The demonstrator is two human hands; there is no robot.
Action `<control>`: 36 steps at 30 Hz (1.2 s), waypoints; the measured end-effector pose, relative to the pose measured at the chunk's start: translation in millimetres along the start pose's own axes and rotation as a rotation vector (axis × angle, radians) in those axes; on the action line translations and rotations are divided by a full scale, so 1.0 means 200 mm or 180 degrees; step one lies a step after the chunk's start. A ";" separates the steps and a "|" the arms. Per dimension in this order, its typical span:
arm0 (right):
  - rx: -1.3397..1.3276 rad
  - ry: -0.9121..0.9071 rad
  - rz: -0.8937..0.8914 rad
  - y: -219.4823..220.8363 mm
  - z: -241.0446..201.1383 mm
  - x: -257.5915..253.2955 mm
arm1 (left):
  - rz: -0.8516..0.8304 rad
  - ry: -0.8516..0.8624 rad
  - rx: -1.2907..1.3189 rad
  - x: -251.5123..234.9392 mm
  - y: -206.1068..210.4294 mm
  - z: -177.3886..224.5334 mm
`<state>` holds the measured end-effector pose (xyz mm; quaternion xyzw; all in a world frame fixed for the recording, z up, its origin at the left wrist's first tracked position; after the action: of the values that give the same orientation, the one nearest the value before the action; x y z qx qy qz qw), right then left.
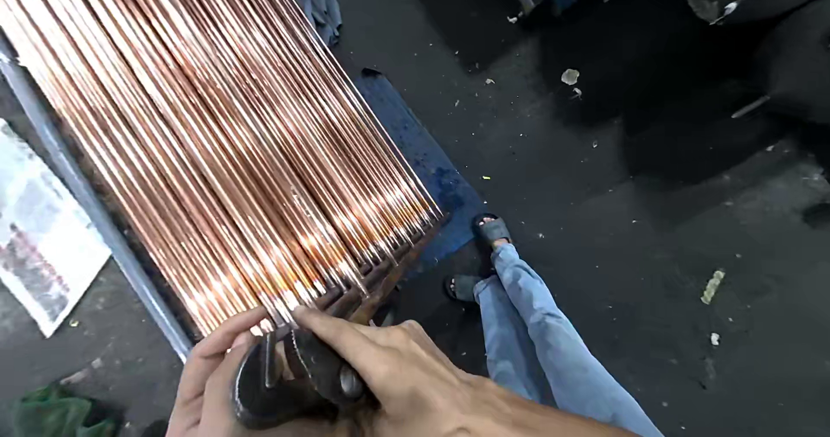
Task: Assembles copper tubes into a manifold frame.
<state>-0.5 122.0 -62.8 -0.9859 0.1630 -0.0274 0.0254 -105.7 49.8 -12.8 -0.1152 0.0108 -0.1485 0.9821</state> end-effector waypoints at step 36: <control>0.0515 -0.0160 0.0500 0.01 -0.01 0.03 | -0.0155 -0.0248 0.0122 -0.01 -0.01 -0.01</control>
<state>4.7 117.3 -61.6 -0.9652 0.2364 -0.0137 0.1111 -107.9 48.3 -15.0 -0.1023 -0.0331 -0.1680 0.9799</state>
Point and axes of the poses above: each hand's wrist, its own x-axis away from the middle knuckle, its own y-axis out of the palm, z = x × y, the point moved 4 cm from there along -x, towards the middle knuckle, and after that the axes turned 2 degrees about x, right-handed, at the moved point
